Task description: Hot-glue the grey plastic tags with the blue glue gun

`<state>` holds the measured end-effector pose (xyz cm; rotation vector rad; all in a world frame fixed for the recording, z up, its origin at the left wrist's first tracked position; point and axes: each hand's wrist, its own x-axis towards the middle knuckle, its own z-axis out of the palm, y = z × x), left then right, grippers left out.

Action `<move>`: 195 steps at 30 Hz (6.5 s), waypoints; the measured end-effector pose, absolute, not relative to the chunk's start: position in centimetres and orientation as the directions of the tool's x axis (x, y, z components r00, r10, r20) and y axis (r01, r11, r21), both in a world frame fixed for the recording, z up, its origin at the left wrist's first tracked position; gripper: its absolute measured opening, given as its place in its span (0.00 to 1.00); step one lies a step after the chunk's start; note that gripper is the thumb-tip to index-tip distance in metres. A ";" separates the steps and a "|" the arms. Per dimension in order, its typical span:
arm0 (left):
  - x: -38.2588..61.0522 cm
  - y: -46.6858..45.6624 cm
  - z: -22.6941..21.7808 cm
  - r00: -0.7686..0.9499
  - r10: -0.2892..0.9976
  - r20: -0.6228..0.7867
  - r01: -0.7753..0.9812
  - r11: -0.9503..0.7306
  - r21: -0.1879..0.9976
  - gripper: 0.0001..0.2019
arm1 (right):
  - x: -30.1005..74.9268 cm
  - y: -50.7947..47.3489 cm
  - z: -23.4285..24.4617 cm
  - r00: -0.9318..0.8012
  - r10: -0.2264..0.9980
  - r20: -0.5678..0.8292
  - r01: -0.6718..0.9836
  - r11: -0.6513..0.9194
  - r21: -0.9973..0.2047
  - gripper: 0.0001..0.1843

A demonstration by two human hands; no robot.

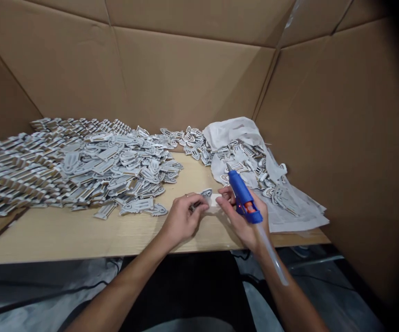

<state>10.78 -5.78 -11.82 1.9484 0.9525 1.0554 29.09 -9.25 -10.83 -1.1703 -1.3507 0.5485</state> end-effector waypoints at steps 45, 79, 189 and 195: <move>10.3 -8.1 -13.3 0.393 0.914 0.099 -0.197 -0.022 0.980 0.18 | 27.8 -10.0 -11.0 -0.032 0.864 0.503 0.702 0.378 -0.604 0.11; 10.6 -7.8 -12.3 0.189 0.979 -0.082 -0.430 0.158 0.889 0.32 | 31.2 -9.3 -10.8 -0.313 0.881 0.354 0.641 0.471 -0.606 0.17; 10.0 -7.9 -13.4 0.084 0.959 0.272 -0.012 -0.272 0.962 0.13 | 30.4 -10.7 -8.7 -0.380 0.865 0.329 0.710 0.500 -0.495 0.21; 10.0 -8.2 -13.5 0.094 0.958 0.269 0.052 -0.275 0.960 0.13 | 29.8 -11.6 -8.2 -0.408 0.852 0.328 0.727 0.521 -0.447 0.17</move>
